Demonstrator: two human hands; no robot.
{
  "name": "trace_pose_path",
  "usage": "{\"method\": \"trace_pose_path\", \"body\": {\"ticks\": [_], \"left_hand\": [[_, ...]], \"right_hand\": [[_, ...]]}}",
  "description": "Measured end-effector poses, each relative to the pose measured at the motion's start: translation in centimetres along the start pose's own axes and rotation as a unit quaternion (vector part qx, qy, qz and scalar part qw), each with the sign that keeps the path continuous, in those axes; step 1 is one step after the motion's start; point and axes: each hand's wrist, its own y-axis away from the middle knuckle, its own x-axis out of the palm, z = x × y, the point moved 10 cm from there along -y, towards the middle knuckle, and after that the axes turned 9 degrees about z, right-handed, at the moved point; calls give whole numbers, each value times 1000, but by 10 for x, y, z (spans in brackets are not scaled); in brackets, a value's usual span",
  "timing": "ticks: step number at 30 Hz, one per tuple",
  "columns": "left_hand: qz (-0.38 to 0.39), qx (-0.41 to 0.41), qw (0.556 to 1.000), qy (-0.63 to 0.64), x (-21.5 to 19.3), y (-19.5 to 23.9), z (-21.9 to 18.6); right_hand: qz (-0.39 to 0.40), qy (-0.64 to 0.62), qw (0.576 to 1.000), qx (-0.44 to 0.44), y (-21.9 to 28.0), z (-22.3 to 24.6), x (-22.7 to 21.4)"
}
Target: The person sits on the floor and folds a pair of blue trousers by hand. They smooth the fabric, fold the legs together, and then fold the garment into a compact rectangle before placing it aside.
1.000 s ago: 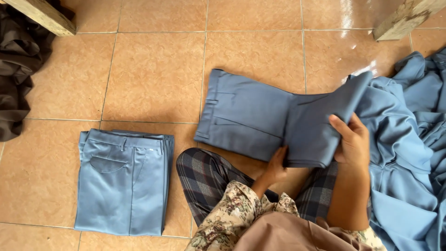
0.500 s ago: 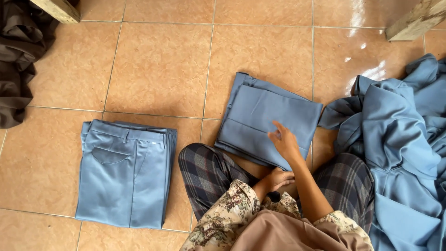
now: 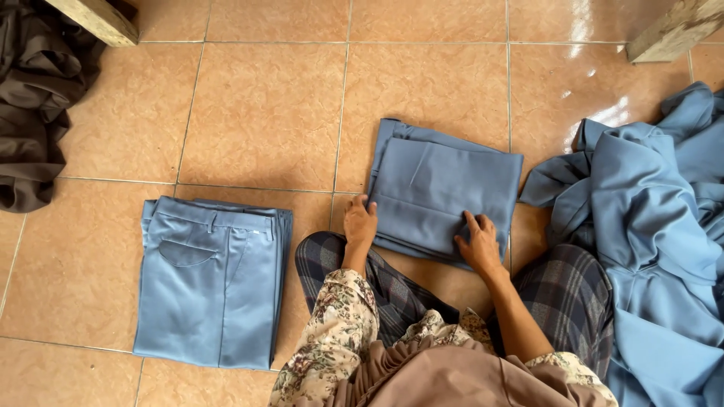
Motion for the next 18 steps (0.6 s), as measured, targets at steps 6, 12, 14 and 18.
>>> {"method": "trace_pose_path", "body": {"ticks": [6,12,14,18], "left_hand": [[68,-20,995,70,50,-3,2],[68,53,989,123,-54,96,-82],[111,13,991,69,-38,82,-70],[172,-86,981,-19,1,54,-41]], "right_hand": [[-14,32,998,-46,-4,6,-47],[-17,-24,996,-85,9,-6,-53],[-10,-5,996,-86,6,-7,-50],[6,22,996,-86,5,-8,-42]]}}
